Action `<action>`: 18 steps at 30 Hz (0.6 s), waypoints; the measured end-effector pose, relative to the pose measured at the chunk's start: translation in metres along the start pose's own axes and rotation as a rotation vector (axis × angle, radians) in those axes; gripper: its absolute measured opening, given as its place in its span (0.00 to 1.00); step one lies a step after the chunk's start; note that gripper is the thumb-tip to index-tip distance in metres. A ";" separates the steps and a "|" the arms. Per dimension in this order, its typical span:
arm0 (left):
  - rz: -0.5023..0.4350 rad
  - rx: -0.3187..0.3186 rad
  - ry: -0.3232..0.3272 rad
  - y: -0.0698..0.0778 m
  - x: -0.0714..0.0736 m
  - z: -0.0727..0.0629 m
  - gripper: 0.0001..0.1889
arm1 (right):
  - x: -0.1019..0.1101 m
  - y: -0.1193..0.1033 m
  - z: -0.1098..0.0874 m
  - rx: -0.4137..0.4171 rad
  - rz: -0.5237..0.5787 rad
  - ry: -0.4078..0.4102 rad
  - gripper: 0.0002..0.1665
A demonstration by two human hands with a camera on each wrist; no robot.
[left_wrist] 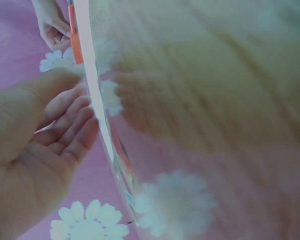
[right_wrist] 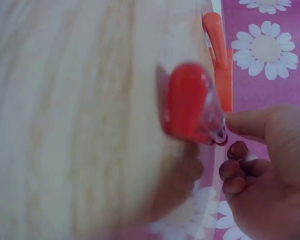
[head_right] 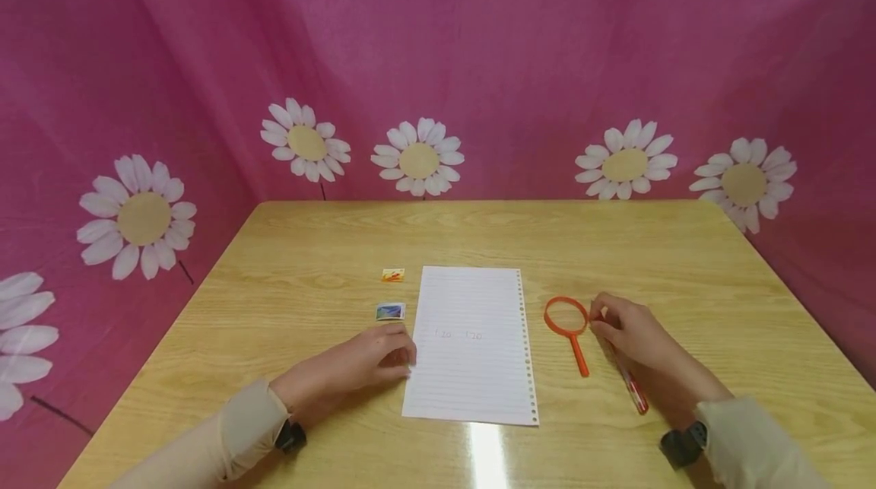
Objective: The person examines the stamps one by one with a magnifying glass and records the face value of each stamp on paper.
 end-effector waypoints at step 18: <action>-0.155 0.209 0.422 -0.062 0.041 0.006 0.07 | -0.004 -0.017 -0.004 -0.047 0.069 0.089 0.07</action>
Point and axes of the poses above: each hand's wrist, its own z-axis towards the middle knuckle, its own x-axis out of the back of the hand, y = z × x, the point moved 4 cm from there along z, towards the middle knuckle, and after that the axes turned 14 degrees about -y, right-handed, at the moved point
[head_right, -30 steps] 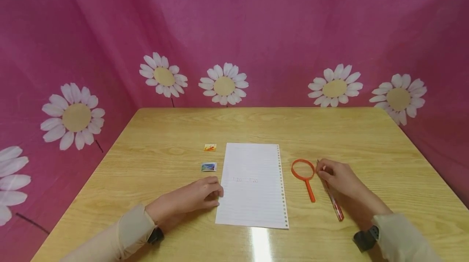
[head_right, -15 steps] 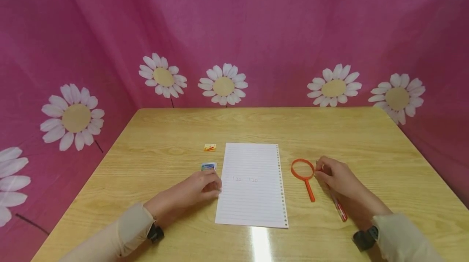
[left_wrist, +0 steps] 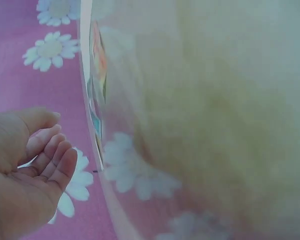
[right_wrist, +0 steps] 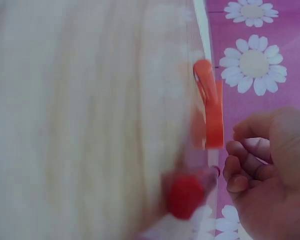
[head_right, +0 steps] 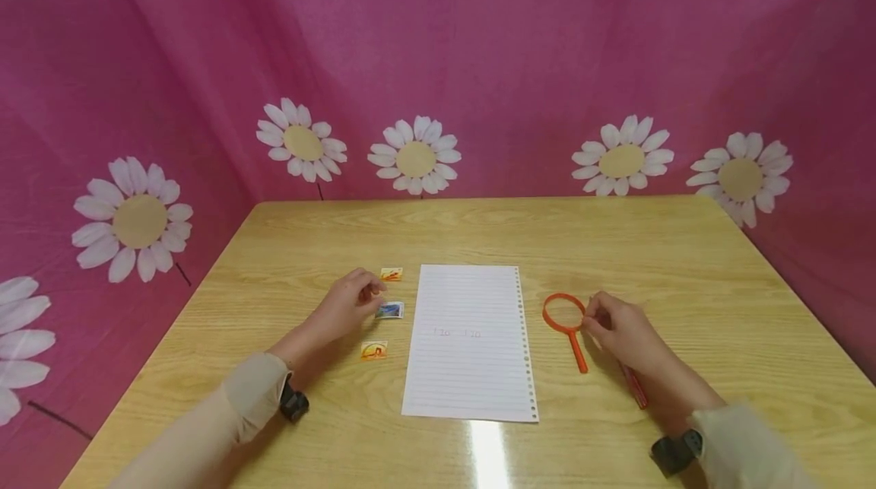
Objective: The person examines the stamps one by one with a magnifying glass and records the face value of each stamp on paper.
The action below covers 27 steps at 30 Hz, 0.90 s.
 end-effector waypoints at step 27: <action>0.087 0.163 -0.061 -0.028 0.006 0.044 0.08 | -0.016 -0.024 -0.013 -0.213 -0.063 -0.120 0.14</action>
Point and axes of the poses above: each hand's wrist, its own z-axis towards the middle knuckle, its own x-axis out of the back of the hand, y = z × x, the point moved 4 cm from there along z, towards the middle knuckle, and after that the axes turned 14 degrees about -y, right-handed, at the moved point
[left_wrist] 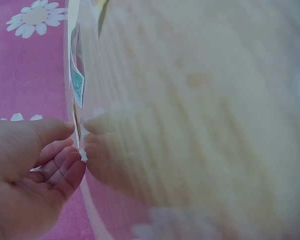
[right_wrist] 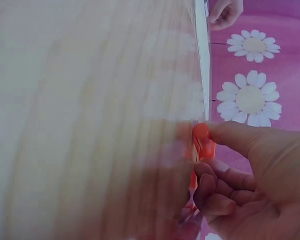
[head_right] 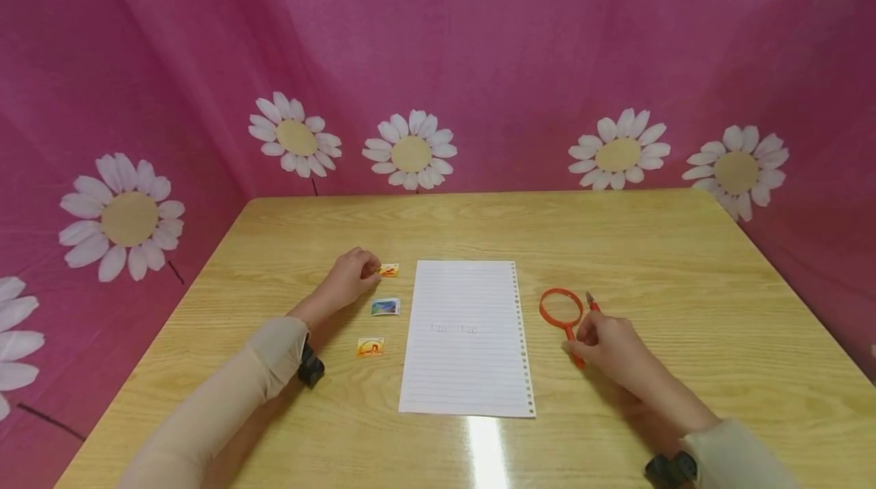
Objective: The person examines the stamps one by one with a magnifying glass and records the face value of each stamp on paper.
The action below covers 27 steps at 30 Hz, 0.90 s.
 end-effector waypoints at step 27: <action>0.092 0.059 -0.048 0.004 0.001 0.008 0.07 | 0.014 -0.012 0.007 -0.087 0.013 0.061 0.07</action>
Point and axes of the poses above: each hand's wrist, its own z-axis towards the middle knuckle, its own x-axis out of the back of the hand, y = z × x, the point moved 4 cm from there along z, towards the middle knuckle, and after that the axes turned 14 degrees about -y, right-handed, at the moved point
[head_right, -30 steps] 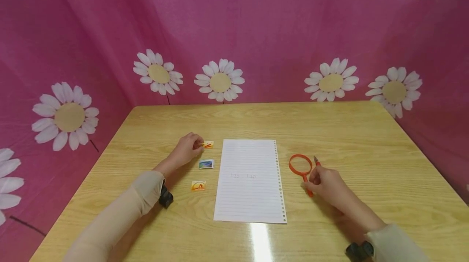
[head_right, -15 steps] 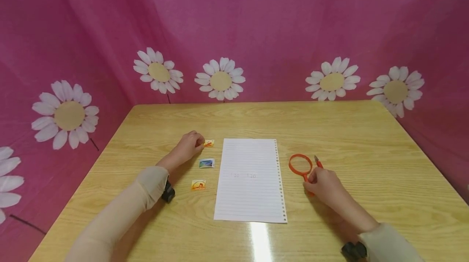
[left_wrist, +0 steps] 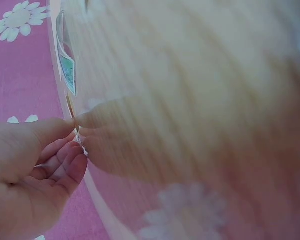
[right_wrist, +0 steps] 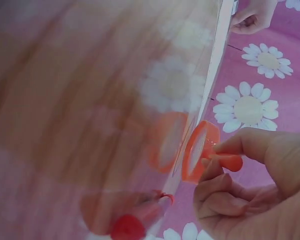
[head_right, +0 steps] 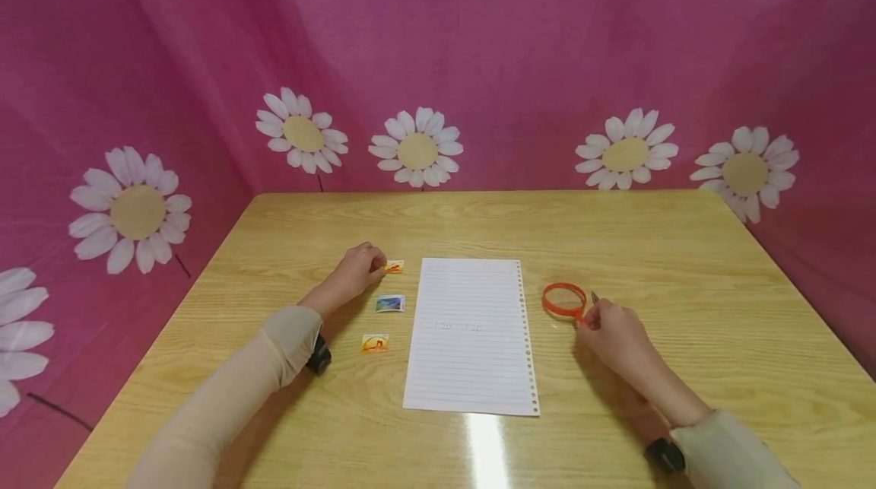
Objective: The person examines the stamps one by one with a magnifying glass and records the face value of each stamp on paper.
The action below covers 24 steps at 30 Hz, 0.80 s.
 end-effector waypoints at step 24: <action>0.028 -0.029 -0.001 -0.005 0.001 0.003 0.06 | 0.011 -0.007 0.004 0.309 -0.031 0.264 0.08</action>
Point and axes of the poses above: each hand's wrist, its own z-axis towards the middle knuckle, its own x-axis out of the back of the hand, y = z × x, the point moved 4 cm from there along z, towards the middle knuckle, and after that the axes turned 14 degrees about -y, right-handed, at the moved point
